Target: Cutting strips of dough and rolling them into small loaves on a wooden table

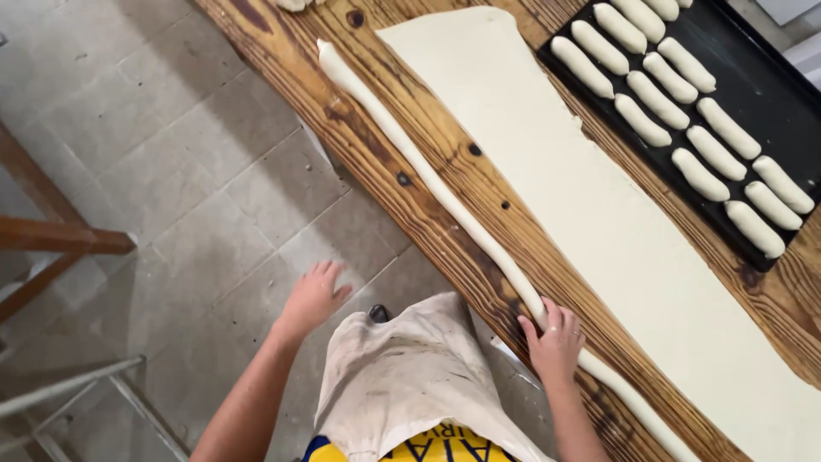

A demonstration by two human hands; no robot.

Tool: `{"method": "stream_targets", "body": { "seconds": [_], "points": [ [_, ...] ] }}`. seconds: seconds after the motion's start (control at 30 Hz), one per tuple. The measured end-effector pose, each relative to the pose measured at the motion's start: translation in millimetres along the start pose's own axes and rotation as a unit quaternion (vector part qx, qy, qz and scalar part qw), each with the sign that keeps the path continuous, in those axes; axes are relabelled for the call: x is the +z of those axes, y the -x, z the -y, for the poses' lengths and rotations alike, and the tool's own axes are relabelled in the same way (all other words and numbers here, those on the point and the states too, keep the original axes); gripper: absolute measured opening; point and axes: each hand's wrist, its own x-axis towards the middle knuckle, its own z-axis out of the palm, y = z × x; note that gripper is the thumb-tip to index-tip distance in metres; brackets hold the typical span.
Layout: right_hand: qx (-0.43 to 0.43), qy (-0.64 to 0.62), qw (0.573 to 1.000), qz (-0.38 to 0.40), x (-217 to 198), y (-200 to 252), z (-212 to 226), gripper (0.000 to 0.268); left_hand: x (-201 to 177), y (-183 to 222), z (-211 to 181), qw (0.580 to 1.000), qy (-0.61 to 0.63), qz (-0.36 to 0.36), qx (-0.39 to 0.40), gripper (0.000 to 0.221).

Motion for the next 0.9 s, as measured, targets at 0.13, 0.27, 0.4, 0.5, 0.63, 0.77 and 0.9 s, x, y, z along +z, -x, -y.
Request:
{"method": "stream_targets", "body": {
  "seconds": [0.13, 0.27, 0.4, 0.5, 0.63, 0.77, 0.9],
  "points": [
    [0.016, 0.0, 0.997, -0.074, 11.3, -31.6, 60.0, 0.061, -92.5, -79.8, -17.5, 0.988, -0.016, -0.106, 0.111, 0.051],
    [0.023, 0.03, 0.995, -0.093, 29.9, -70.1, 94.2, 0.062, -148.9, -189.4, -28.2, 0.959, -0.06, -0.191, 0.201, 0.057],
    [-0.011, 0.015, 0.998, -0.052, 9.7, -114.7, 144.5, 0.072, -182.9, -288.8, -9.6, 0.892, -0.232, -0.298, 0.248, 0.067],
    [-0.032, -0.052, 0.997, 0.055, -0.3, -143.9, 189.2, 0.08, -215.1, -331.2, 7.5, 0.924, -0.327, -0.013, 0.196, 0.074],
    [-0.047, 0.013, 0.998, 0.044, 29.7, -186.7, 233.1, 0.068, -203.5, -387.3, 54.1, 0.85, -0.337, -0.138, 0.382, 0.054],
    [-0.068, -0.007, 0.998, -0.008, 55.2, -217.8, 272.3, 0.047, -211.1, -414.6, 71.8, 0.774, -0.302, -0.125, 0.542, 0.055],
    [-0.081, -0.011, 0.995, -0.063, 44.6, -216.3, 300.6, 0.041, -269.4, -411.5, 99.5, 0.738, -0.276, -0.102, 0.607, 0.049]
  ]
}}
